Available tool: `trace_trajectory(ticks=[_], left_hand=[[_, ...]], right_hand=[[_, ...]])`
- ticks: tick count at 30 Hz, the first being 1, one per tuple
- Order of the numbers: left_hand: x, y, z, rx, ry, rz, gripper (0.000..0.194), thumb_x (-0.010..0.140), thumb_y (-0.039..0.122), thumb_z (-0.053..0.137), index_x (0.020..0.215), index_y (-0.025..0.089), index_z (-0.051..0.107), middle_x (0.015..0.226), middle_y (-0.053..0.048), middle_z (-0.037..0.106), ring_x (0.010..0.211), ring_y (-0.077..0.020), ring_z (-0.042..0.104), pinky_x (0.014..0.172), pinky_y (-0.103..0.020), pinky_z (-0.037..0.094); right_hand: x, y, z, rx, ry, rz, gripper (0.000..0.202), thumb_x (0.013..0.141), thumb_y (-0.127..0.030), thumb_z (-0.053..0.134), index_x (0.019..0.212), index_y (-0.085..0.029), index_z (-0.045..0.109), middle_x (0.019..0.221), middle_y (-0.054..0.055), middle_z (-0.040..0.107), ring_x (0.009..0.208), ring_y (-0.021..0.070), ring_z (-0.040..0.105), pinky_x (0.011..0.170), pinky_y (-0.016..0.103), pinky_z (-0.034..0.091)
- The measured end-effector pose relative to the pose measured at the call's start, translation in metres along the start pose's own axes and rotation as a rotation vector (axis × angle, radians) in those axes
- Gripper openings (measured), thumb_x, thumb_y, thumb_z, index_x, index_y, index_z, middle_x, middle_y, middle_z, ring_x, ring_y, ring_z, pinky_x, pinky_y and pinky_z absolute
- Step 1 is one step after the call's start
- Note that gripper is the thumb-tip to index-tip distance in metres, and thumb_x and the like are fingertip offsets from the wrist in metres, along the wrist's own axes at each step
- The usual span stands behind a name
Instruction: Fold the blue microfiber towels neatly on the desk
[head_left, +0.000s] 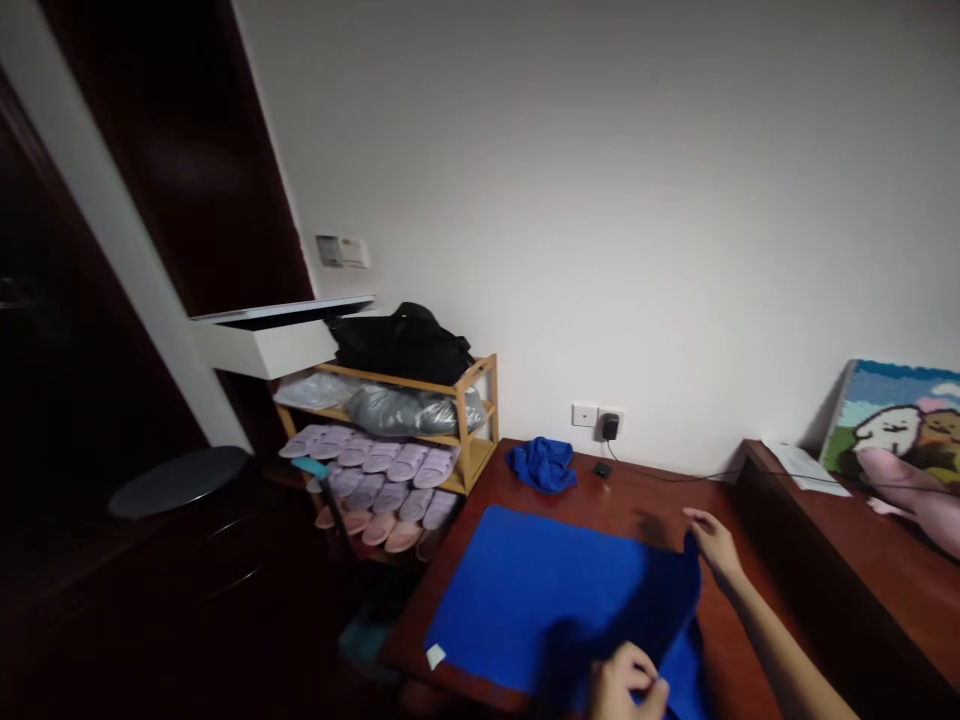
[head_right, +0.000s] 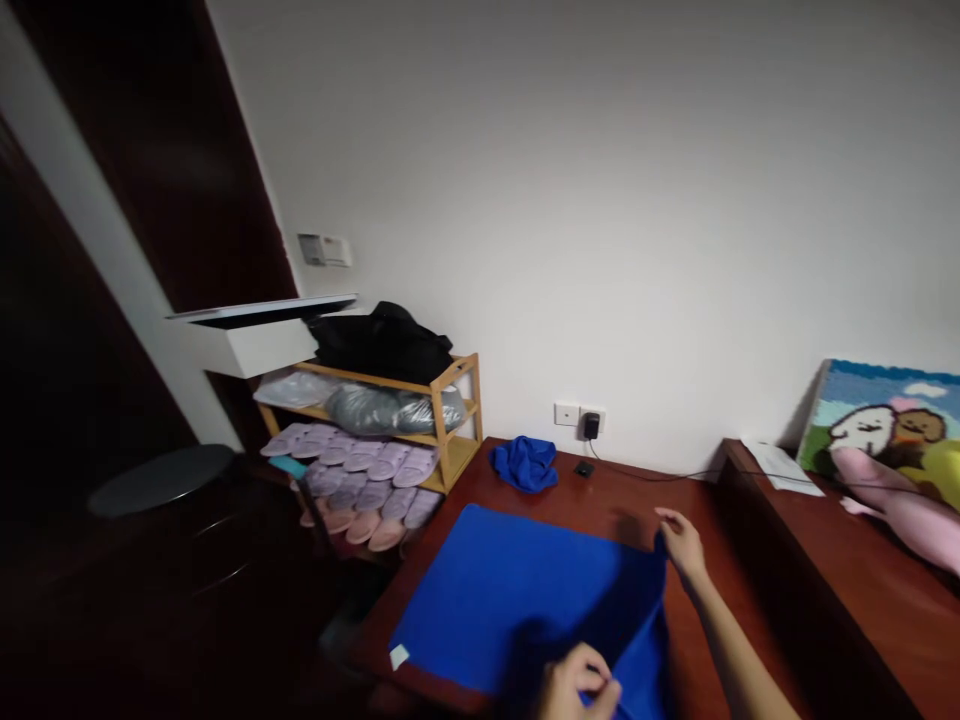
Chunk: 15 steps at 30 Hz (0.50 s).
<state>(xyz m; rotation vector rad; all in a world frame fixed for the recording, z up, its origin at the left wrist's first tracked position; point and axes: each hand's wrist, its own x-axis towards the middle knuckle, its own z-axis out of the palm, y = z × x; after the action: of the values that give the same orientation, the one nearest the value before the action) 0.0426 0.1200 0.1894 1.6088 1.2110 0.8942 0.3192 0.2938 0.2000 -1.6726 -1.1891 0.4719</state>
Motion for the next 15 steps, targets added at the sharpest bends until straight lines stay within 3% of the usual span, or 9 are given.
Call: trace_trajectory(ticks=[2,5,8,11,13,15], left_hand=[[-0.004,-0.007,-0.06,-0.073,0.124,-0.018,0.023,0.084,0.047,0.065,0.088,0.025,0.068,0.071,-0.003,0.079,0.07,-0.0218,0.077,0.068,-0.026,0.056],[-0.019,-0.027,-0.149,-0.024,0.28,-0.055,0.029,0.089,0.052,0.059,0.097,0.025,0.067,0.075,-0.003,0.08,0.073,-0.0217,0.076,0.066,-0.025,0.053],[-0.035,-0.059,-0.217,0.18,0.411,-0.158,0.024,0.094,0.046,0.052,0.093,0.027,0.066,0.081,-0.002,0.08,0.078,-0.0207,0.076,0.068,-0.024,0.052],[-0.046,-0.095,-0.259,0.404,0.446,-0.354,0.017,0.095,0.03,0.05,0.091,0.027,0.066,0.089,-0.002,0.08,0.083,-0.0185,0.076,0.071,-0.023,0.049],[-0.049,-0.116,-0.271,0.547,0.398,-0.464,0.018,0.094,0.023,0.05,0.092,0.027,0.067,0.092,-0.001,0.079,0.088,-0.0178,0.075,0.074,-0.023,0.048],[-0.049,-0.134,-0.274,0.663,0.364,-0.496,0.021,0.093,0.02,0.049,0.094,0.026,0.069,0.099,-0.003,0.078,0.097,-0.0186,0.073,0.081,-0.024,0.048]], right_hand=[[0.006,-0.046,0.05,0.016,-0.1,-0.104,0.042,0.075,-0.047,0.055,0.096,-0.018,0.078,0.099,0.01,0.079,0.091,0.026,0.074,0.08,0.036,0.059],[0.003,-0.112,0.145,0.02,-0.277,-0.246,0.037,0.083,-0.043,0.053,0.099,-0.02,0.077,0.109,0.009,0.078,0.103,0.0243,0.072,0.092,0.035,0.056],[-0.02,-0.165,0.247,-0.048,-0.463,-0.345,0.031,0.087,-0.035,0.052,0.101,-0.022,0.077,0.109,0.005,0.078,0.101,0.0218,0.072,0.094,0.033,0.054],[-0.056,-0.193,0.329,-0.182,-0.634,-0.415,0.019,0.087,-0.026,0.061,0.097,-0.021,0.076,0.103,0.004,0.078,0.096,0.02,0.072,0.093,0.034,0.054],[-0.079,-0.196,0.364,-0.293,-0.71,-0.446,0.011,0.086,-0.022,0.067,0.094,-0.018,0.075,0.1,0.005,0.077,0.096,0.02,0.071,0.094,0.037,0.053],[-0.095,-0.189,0.383,-0.404,-0.73,-0.462,0.014,0.088,-0.017,0.063,0.097,-0.017,0.074,0.105,0.007,0.076,0.102,0.0208,0.069,0.097,0.037,0.051]])
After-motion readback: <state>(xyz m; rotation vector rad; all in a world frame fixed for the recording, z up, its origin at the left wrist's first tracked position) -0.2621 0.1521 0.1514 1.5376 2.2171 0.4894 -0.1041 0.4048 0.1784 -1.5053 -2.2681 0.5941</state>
